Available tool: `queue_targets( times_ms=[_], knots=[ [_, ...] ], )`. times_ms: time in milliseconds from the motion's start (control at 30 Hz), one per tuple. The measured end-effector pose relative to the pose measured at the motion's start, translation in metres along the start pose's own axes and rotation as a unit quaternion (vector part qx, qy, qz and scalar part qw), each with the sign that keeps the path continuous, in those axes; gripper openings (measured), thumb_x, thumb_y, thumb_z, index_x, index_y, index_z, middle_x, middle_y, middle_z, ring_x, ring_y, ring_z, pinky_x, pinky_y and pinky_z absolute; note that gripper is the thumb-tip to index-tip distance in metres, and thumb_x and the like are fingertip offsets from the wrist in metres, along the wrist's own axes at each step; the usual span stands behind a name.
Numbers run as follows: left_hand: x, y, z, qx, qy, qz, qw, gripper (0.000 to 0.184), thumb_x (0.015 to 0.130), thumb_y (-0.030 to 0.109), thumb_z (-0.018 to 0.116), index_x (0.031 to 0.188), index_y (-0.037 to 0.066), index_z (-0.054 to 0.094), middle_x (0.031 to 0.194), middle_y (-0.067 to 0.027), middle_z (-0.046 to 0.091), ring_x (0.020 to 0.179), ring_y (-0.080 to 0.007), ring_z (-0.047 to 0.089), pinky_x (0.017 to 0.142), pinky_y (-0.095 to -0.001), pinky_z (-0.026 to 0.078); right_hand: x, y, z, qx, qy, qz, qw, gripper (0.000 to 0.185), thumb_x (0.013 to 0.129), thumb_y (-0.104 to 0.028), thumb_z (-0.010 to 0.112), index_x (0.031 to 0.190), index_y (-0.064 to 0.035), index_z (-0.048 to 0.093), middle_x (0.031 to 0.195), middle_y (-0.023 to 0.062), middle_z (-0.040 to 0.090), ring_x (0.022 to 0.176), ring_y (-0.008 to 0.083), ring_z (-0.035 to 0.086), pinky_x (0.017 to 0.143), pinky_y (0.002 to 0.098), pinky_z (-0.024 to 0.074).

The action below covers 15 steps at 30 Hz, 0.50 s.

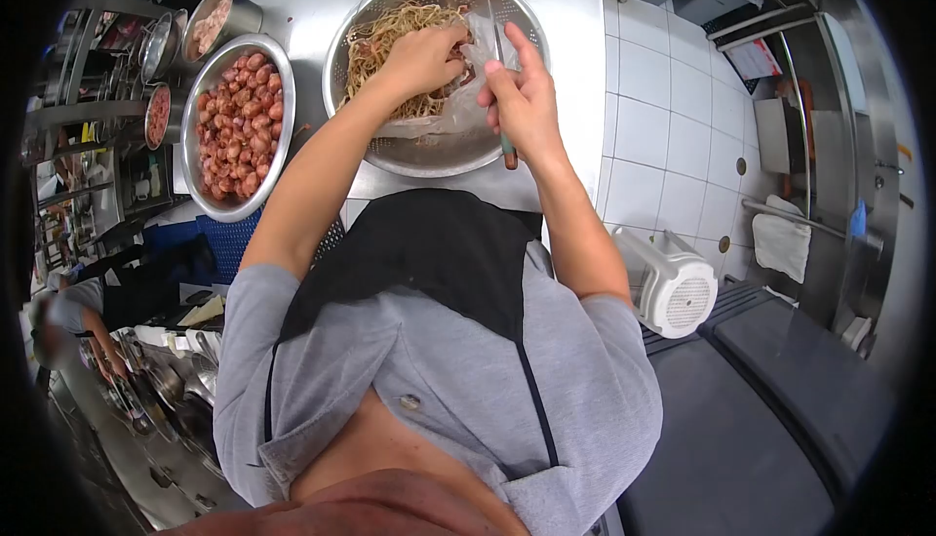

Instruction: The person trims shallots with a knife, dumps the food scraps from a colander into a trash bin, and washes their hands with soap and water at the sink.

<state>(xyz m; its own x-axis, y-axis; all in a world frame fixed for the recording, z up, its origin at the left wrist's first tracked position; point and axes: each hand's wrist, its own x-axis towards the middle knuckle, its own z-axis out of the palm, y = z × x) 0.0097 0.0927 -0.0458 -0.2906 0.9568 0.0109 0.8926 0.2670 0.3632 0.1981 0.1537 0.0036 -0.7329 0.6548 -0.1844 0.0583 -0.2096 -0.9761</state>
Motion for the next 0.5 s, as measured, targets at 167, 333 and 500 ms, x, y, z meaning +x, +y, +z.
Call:
queue_targets(
  times_ms=[167,333,500],
  knots=[
    [-0.033,0.012,-0.041,-0.438,-0.008,-0.098,0.894,0.031,0.089,0.012,0.06,0.119,0.006,0.061,0.104,-0.004,0.068,0.088,-0.0129,0.064,0.071,-0.0274,0.051,-0.006,-0.005,-0.003,0.029,-0.008,-0.012,0.999,0.058,0.099,-0.021,0.054,0.15,-0.0056,0.03,0.065,0.0019,0.057,0.046,0.0062,0.047,0.042,0.0211,0.0375],
    [-0.072,0.018,-0.068,-0.626,0.053,-0.174,0.758,0.03,0.094,0.01,0.057,0.124,0.007,0.059,0.109,-0.0031,0.065,0.097,-0.0088,0.059,0.08,-0.0237,0.047,-0.02,-0.016,0.01,0.029,-0.09,0.011,0.996,0.058,0.1,-0.026,0.053,0.151,-0.0097,0.029,0.063,0.0007,0.056,0.046,0.0057,0.046,0.042,0.0203,0.0365],
    [-0.087,0.018,-0.056,-0.759,0.073,-0.152,0.629,0.028,0.095,0.008,0.056,0.121,-0.001,0.059,0.109,-0.0053,0.065,0.093,-0.0115,0.06,0.079,-0.0257,0.049,-0.018,-0.015,0.033,0.006,-0.151,0.022,0.988,0.06,0.101,-0.028,0.053,0.152,-0.0119,0.027,0.062,-0.0002,0.055,0.047,0.0054,0.047,0.043,0.0196,0.037]
  ],
)
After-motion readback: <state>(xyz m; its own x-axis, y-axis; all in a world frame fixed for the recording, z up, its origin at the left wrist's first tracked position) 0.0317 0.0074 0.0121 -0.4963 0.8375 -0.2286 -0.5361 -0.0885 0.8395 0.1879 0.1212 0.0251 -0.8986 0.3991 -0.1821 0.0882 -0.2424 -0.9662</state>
